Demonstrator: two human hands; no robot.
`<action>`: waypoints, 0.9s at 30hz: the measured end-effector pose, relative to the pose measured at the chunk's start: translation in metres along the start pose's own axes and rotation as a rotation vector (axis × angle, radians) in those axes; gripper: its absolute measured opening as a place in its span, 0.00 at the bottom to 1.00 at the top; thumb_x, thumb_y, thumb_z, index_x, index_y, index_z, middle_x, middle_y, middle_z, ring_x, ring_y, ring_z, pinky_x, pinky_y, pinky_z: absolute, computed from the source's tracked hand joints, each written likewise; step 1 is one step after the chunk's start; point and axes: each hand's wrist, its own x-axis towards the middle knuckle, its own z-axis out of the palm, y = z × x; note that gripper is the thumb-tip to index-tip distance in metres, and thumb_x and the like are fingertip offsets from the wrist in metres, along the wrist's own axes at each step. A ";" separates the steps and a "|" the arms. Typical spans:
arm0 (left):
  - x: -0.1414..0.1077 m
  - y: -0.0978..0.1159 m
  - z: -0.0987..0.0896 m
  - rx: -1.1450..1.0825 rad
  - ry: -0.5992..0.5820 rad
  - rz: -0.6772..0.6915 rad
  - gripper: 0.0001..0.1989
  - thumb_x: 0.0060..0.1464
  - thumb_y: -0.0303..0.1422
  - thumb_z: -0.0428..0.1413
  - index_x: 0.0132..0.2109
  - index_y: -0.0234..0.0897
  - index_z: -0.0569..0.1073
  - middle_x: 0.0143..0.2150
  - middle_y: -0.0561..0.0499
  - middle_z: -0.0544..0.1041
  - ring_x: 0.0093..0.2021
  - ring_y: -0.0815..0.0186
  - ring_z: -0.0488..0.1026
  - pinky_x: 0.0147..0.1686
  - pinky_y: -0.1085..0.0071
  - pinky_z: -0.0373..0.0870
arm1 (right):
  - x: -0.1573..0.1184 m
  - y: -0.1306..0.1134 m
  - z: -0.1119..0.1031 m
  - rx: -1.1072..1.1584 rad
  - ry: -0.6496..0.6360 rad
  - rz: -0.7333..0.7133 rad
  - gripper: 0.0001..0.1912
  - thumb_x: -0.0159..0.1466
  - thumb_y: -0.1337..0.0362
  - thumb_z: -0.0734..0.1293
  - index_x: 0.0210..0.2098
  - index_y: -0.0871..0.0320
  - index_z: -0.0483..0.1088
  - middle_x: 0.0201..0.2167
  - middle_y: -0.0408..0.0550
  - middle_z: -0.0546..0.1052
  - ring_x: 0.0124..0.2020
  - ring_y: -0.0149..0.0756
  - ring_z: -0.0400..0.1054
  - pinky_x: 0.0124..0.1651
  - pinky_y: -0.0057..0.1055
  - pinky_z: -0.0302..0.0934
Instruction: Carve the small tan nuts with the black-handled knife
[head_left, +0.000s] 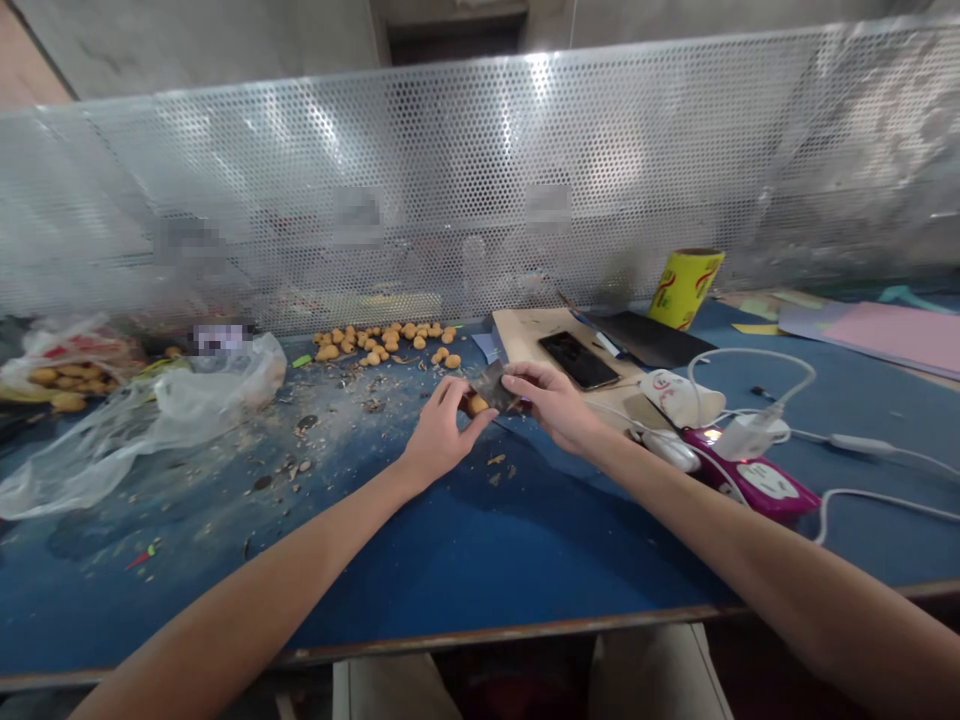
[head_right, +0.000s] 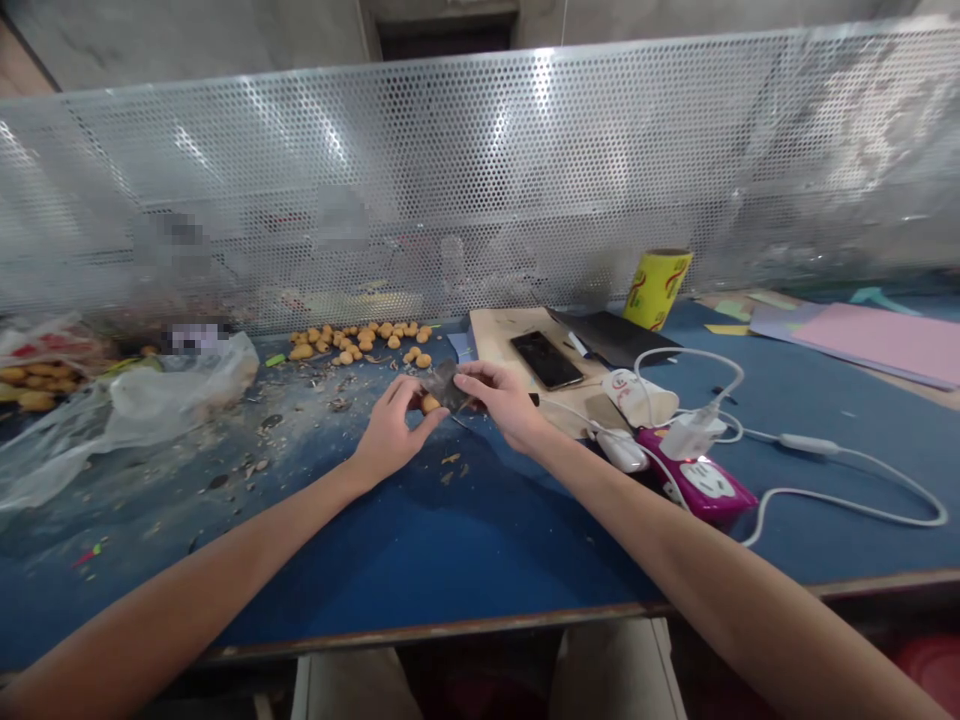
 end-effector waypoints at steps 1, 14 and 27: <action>0.000 -0.001 0.001 -0.008 -0.006 -0.023 0.12 0.59 0.40 0.56 0.43 0.37 0.66 0.41 0.47 0.68 0.40 0.63 0.69 0.42 0.65 0.71 | 0.000 0.000 -0.001 -0.040 0.009 -0.016 0.18 0.56 0.54 0.73 0.42 0.57 0.73 0.29 0.42 0.73 0.29 0.29 0.65 0.33 0.28 0.60; -0.001 0.004 0.000 -0.238 -0.127 -0.345 0.16 0.58 0.46 0.53 0.41 0.36 0.70 0.33 0.50 0.74 0.31 0.66 0.70 0.33 0.70 0.68 | -0.008 -0.011 -0.010 -0.940 -0.197 -0.364 0.25 0.68 0.60 0.59 0.64 0.49 0.60 0.41 0.49 0.76 0.31 0.35 0.68 0.40 0.37 0.67; 0.000 0.002 -0.001 -0.287 -0.177 -0.380 0.17 0.60 0.46 0.50 0.38 0.36 0.70 0.29 0.51 0.71 0.29 0.66 0.69 0.32 0.69 0.66 | -0.004 -0.015 -0.016 -1.188 -0.430 -0.519 0.28 0.68 0.59 0.61 0.66 0.51 0.56 0.49 0.54 0.73 0.51 0.45 0.67 0.55 0.47 0.62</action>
